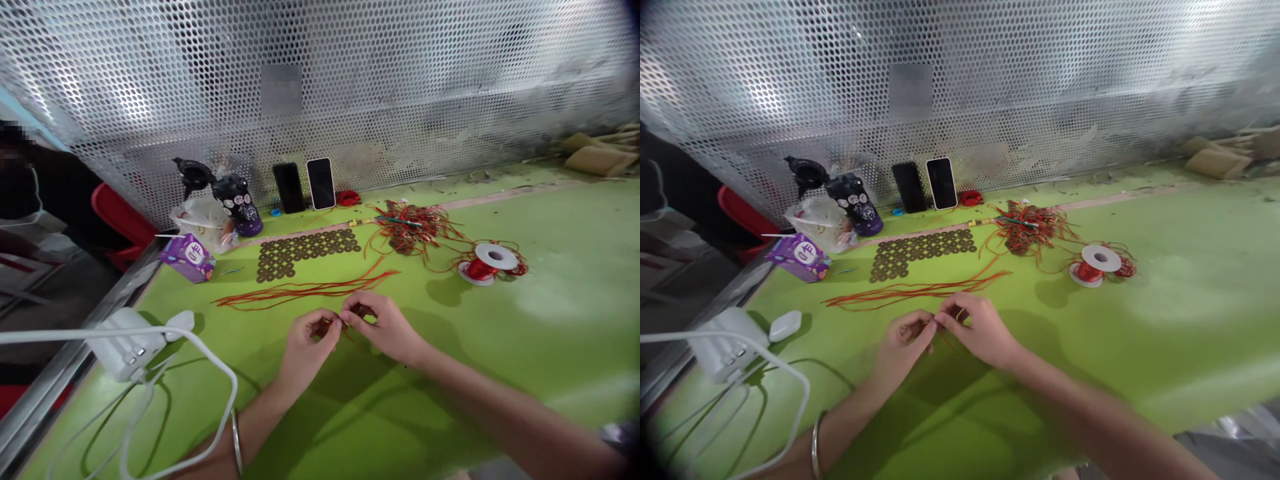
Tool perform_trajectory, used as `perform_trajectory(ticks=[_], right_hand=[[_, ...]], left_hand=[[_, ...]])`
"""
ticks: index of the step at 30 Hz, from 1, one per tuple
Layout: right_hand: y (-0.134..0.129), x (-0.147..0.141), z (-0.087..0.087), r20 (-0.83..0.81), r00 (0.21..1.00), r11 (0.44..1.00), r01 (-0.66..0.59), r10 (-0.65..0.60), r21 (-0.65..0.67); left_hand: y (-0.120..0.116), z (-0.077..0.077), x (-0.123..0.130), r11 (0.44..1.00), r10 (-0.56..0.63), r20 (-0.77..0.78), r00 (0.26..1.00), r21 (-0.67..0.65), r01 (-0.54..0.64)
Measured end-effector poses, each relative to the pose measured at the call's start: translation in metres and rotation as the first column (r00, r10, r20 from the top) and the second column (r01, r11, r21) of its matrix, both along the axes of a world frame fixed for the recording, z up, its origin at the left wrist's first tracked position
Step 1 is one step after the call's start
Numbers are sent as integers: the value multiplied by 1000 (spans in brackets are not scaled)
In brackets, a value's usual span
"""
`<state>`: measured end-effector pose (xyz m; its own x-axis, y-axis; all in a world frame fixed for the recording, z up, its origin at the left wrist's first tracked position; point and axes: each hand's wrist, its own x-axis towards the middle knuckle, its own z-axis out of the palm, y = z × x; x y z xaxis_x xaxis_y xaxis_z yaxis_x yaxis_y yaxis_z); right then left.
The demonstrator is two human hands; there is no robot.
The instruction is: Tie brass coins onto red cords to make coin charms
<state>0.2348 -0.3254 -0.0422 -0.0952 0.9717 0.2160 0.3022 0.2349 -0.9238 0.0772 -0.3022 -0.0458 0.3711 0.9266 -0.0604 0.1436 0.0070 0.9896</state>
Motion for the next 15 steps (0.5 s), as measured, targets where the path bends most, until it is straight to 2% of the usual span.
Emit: perform_trajectory(ticks=[4,7,15], right_hand=[[1,0,-3,-22,1000,1000,7,-7,-1],[2,1,-5,-76,997,998,-9,4,-65],[6,1,-10,-142,990,981,-36,8,-193]], left_hand=[[0,2,0,1000,-11,26,1000,-20,12],[2,0,0,999,-1,65,998,-41,4],[7,-3,1,982,118,226,967,-174,-80]])
